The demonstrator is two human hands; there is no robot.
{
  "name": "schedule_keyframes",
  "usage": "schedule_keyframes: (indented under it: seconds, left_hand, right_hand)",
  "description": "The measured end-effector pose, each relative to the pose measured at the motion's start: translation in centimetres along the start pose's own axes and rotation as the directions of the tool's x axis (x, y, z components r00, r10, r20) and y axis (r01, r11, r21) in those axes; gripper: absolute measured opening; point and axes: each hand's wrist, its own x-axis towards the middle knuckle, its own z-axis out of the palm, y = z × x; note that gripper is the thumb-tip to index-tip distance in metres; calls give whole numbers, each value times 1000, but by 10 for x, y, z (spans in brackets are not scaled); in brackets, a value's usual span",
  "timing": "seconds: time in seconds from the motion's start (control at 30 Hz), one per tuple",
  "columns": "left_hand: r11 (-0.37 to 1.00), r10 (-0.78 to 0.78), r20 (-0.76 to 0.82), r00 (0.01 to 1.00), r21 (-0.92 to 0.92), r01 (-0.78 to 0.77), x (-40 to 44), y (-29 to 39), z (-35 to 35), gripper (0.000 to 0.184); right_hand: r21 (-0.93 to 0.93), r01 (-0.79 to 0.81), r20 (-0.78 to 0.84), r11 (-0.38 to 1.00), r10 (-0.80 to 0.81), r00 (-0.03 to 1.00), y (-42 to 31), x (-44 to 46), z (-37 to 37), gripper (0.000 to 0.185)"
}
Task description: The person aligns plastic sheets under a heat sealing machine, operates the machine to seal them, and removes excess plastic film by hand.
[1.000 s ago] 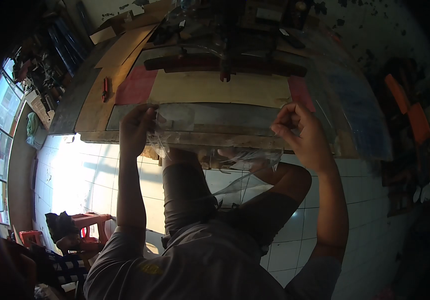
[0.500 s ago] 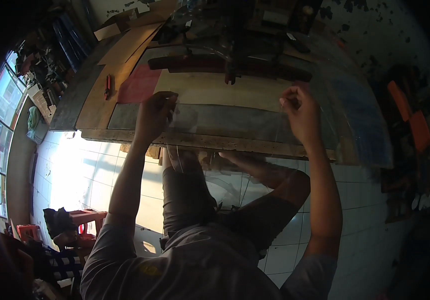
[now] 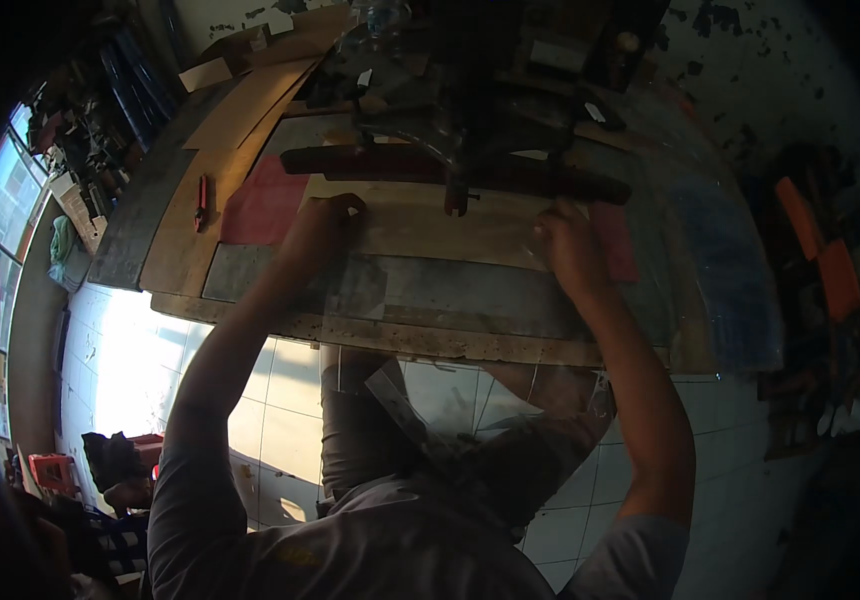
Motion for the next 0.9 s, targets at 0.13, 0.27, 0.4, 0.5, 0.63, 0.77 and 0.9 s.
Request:
schedule_keyframes:
  seconds: [0.13,0.27,0.4,0.5,0.63,0.77,0.9]
  left_hand:
    - [996,76,-56,996,48,-73,-3,-2,1,21]
    - [1000,24,-14,1000,-20,-24,-8,7,-5,22]
    - [995,95,-21,995,0,-95,-10,3,-7,22]
    - [996,88,-26,996,-8,-89,-8,3,-5,21]
    - [994,109,-71,992,-7,-110,-4,4,-2,20]
    - [996,60,-65,996,-67,-64,5,3,3,21]
    - [997,38,-68,997,-59,-42,9,3,5,22]
  right_hand:
    - [30,-60,66,998,58,996,5,-4,-5,12]
    - [86,-91,124,992,80,989,8,-13,-16,23]
    - [103,-176,205,979,152,967,8,-15,-21,31]
    - [88,-136,207,987,115,972,16,-16,-19,33]
    - [15,-51,150,999,48,988,24,-9,-16,33]
    - [-62,-14,78,998,19,997,28,-3,-12,34]
    - [-46,-15,25,999,16,1000,27,1,-10,34]
